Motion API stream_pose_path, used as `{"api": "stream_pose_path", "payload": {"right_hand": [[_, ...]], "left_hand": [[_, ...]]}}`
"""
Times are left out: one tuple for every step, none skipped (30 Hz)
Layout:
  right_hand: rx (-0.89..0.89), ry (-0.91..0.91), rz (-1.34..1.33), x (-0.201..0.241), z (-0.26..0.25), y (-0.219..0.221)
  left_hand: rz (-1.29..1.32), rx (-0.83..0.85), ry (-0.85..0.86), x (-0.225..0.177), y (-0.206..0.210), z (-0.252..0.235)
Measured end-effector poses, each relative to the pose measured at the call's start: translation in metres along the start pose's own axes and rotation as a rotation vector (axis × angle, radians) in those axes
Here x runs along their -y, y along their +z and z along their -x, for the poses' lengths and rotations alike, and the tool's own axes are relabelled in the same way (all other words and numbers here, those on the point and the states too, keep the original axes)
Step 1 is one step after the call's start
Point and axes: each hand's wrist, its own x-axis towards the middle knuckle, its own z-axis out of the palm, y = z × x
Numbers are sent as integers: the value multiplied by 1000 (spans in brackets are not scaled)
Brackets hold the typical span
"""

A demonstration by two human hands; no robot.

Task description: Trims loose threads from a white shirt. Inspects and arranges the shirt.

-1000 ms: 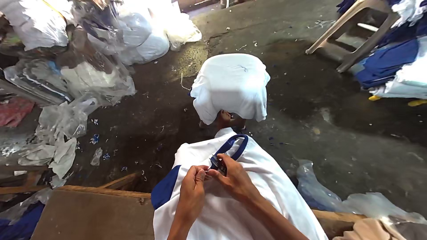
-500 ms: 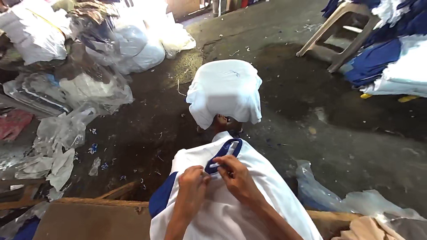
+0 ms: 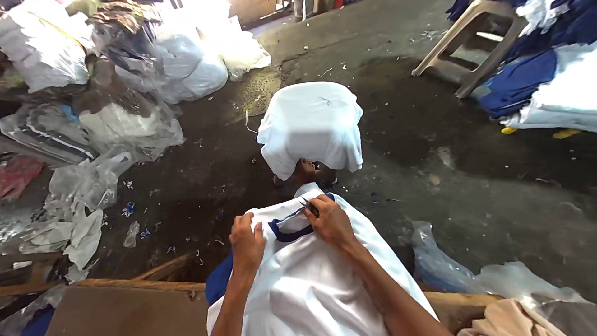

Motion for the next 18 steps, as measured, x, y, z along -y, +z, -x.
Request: {"api": "stream_pose_path", "payload": {"right_hand": [[-1,3,-4,0,-1,-1],[1,7,-10,0,-2,-2],[5,13,-10,0,-1,-2],[6,14,-3,0,-1,-2],[9,13,8,1,-1,-1],[16,12,16,1,-2,-1],[25,12,19,1,-2,-1],[39,17,18,3,-3,-2],[55,25,16,4,-3,-3],[65,31,16,5,-3,-4],[73,36,15,5,-4,-6],[66,33,9,4,-3,-7],[42,18,0,2,-2,-5],[7,-6,-17,-1,-1,-3],[-30,-37,-42,-3,-2,-1],[-62,-74,-72,-5,-2,1],[-94,-120,-101,-6,-1,2],[-125,-170,-125,-5,2,3]], "left_hand": [[-63,-78,86,-5,3,1],[-95,-155,183,-10,6,3],[-100,-195,276,-15,11,5],[-100,-186,353,-19,15,5],[-116,-132,396,-22,21,4],[-140,-52,399,-24,26,1],[-156,36,365,-24,30,-3],[-153,100,324,-22,33,-8],[-131,126,294,-18,33,-11],[-77,119,283,-15,32,-12],[-14,85,289,-13,29,-11],[47,59,286,-11,26,-8],[99,40,274,-9,23,-3],[145,21,264,-8,20,2],[192,12,248,-7,18,6],[243,16,222,-6,16,9],[300,28,187,-6,13,12],[363,50,142,-7,10,14]]}}
